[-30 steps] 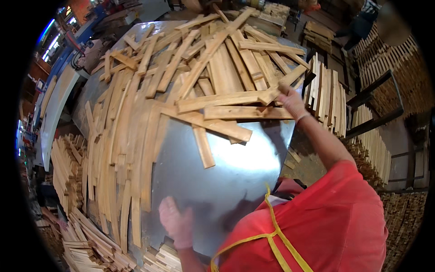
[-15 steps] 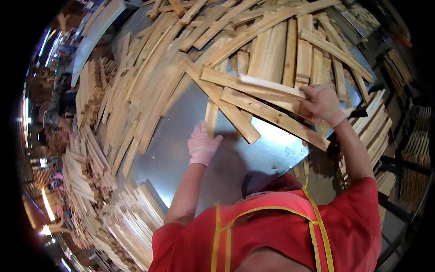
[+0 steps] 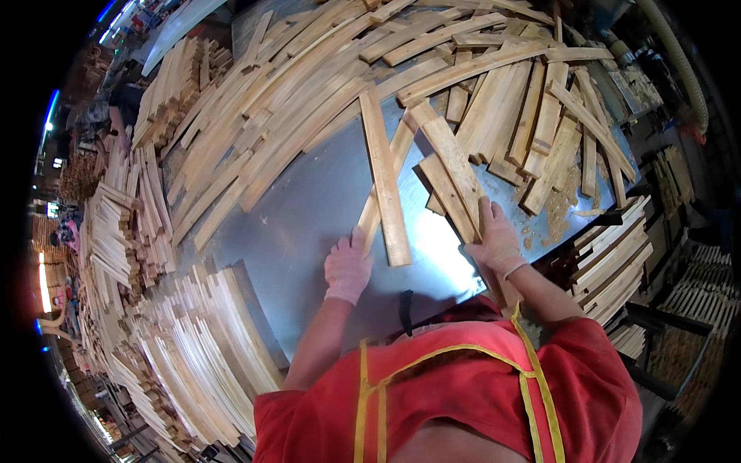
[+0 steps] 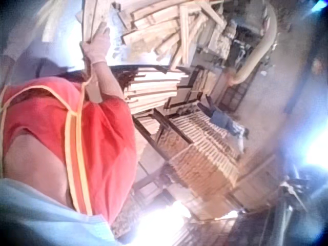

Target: The person repeatedly picks up thin wooden planks from a metal table and stacks them into a neat pile. They handle the planks one at a time or in small groups, aligning them before placing them onto the growing stack.

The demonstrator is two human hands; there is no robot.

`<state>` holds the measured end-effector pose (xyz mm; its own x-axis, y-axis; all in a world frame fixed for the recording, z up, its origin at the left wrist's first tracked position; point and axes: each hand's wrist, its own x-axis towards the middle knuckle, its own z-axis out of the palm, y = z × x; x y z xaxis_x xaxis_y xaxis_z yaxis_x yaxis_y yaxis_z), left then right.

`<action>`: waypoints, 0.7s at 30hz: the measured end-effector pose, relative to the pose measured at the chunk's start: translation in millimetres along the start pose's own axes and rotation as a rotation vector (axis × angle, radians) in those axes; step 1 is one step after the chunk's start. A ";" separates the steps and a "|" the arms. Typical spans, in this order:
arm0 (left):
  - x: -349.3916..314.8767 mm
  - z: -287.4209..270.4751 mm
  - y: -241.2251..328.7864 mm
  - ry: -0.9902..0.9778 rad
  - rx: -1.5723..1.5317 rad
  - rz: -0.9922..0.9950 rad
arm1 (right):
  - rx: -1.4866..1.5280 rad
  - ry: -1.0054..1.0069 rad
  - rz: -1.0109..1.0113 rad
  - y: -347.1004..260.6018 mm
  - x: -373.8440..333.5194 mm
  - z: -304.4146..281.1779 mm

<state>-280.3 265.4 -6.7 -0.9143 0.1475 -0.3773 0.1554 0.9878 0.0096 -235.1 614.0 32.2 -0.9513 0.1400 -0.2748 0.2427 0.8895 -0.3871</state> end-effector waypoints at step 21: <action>-47.2 -4.2 -58.2 0.264 -0.226 0.079 | 0.030 -0.013 0.284 -63.5 -141.6 58.4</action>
<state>-247.7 201.1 14.5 -0.9723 0.2030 -0.1154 0.1703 0.9545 0.2447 -104.7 512.2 44.2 -0.8419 0.3761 -0.3870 0.5049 0.8020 -0.3190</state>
